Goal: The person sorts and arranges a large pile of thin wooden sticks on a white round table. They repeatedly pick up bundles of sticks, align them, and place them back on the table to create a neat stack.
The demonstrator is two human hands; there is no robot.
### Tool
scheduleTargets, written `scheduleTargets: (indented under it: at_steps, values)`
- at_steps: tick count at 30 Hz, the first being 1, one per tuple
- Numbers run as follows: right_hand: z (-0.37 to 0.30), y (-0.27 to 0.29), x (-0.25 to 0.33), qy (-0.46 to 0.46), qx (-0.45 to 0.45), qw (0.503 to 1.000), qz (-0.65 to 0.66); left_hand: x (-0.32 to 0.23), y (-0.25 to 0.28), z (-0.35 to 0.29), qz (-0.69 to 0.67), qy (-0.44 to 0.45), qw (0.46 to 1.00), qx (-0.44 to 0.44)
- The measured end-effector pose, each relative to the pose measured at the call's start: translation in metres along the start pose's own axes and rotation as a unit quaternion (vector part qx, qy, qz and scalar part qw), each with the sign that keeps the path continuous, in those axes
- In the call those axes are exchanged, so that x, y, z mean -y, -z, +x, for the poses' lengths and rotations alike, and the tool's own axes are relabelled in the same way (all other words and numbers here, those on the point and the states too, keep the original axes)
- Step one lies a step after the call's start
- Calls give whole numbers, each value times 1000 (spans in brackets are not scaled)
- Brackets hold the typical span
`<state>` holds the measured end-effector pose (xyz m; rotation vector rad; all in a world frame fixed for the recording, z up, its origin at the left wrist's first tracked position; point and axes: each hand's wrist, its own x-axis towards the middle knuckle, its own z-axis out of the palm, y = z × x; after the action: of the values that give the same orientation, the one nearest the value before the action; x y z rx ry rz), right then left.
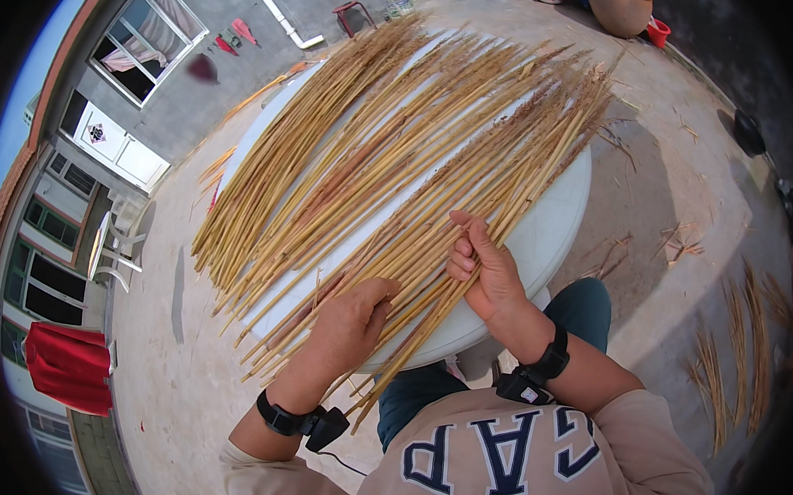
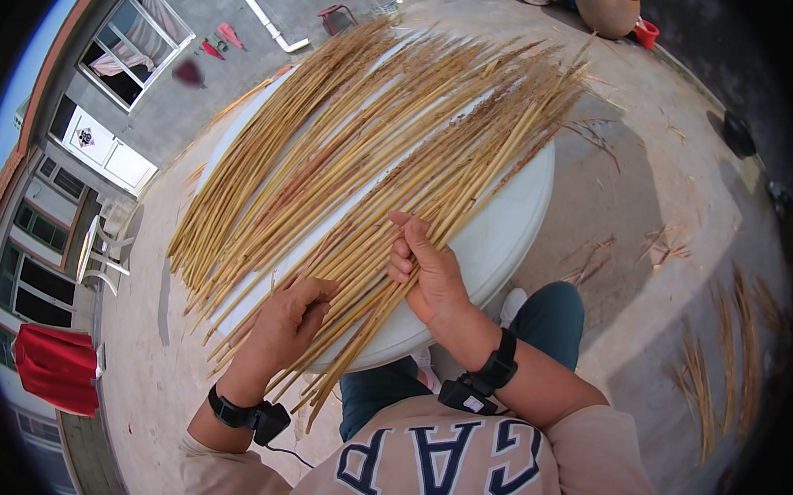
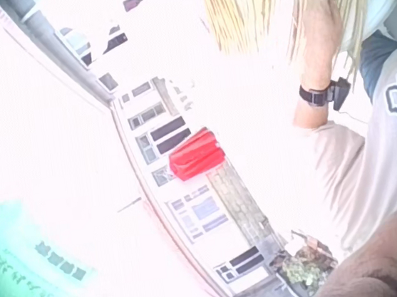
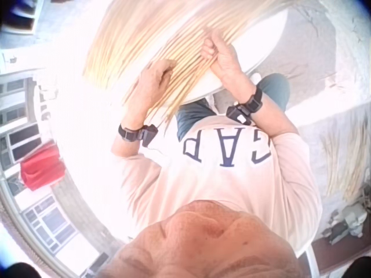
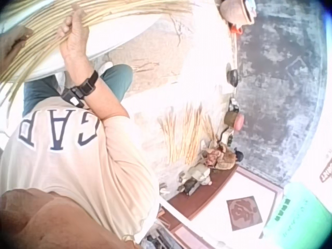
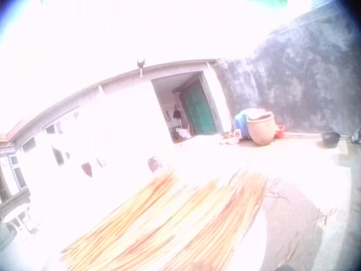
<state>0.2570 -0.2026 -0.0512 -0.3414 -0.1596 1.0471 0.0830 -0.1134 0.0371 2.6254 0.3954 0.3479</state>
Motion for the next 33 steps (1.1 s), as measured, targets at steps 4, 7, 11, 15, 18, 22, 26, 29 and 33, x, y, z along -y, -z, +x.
scheduleTargets:
  at_steps: [4,7,11,15,18,22,26,29,33]
  values:
    - [0,3,0,-15,-23,1000,-4,-3,13,-10,-42,51,996,65]
    - [0,1,-3,5,-41,999,-5,4,20,-18,-92,77,989,92]
    - [0,1,-5,12,-44,999,-24,15,28,-19,-102,112,973,177]
    - [-2,1,-3,11,-45,997,-56,49,33,-12,-157,91,981,66]
    - [-2,4,-2,19,-28,998,-52,76,35,1,13,93,995,-16]
    - [0,1,-6,34,-29,998,-47,123,15,-4,199,104,975,8]
    - [1,0,-5,27,-40,998,-33,123,9,-7,173,110,977,62]
    - [1,4,-6,22,-20,999,-24,118,14,-5,157,95,976,116]
    - [1,5,-4,16,-7,1000,-2,115,10,-3,172,80,981,39]
